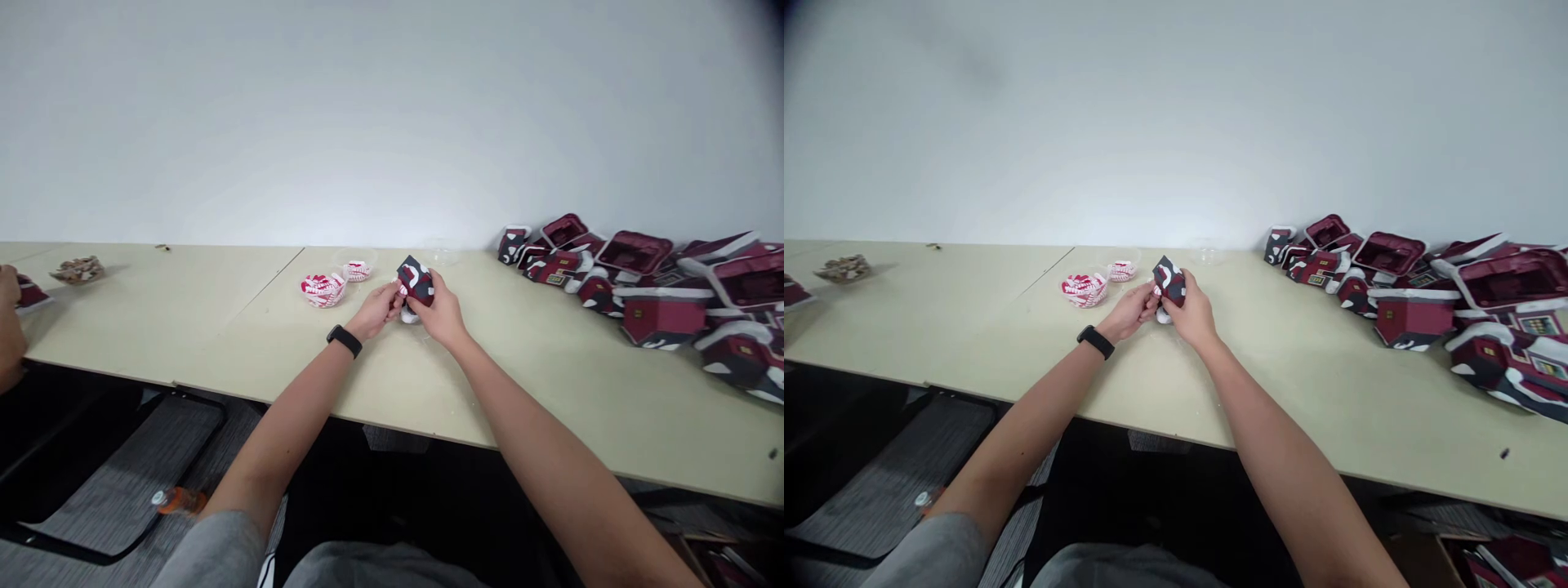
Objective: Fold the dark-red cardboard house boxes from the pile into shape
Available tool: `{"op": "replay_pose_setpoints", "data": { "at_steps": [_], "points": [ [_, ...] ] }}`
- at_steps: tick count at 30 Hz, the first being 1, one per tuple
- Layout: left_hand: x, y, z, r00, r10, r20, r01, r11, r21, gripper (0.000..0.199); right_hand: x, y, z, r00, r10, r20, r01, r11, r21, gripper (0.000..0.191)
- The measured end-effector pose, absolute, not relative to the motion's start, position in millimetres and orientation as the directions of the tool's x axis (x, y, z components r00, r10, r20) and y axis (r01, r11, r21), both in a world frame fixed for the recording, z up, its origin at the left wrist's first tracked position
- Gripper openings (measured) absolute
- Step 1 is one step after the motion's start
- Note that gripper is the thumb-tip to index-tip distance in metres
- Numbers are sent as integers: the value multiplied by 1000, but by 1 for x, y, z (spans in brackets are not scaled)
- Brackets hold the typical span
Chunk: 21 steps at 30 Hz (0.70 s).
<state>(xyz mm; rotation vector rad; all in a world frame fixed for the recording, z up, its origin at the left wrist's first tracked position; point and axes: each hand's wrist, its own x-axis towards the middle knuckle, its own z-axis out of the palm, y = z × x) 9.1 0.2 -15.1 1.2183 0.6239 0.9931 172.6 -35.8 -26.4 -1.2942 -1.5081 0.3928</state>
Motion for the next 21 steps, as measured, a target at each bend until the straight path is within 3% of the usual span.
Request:
{"op": "replay_pose_setpoints", "data": {
  "at_steps": [5, 21],
  "points": [
    [2, 2, -7, 432, 894, 118, -327, 33, 944, 41, 177, -33, -26, 204, 855, 477, 504, 326, -800, 74],
    [4, 2, -17, 533, 834, 142, -200, -39, 979, 48, 169, -42, -24, 107, 847, 520, 543, 389, -744, 70]
  ]
}}
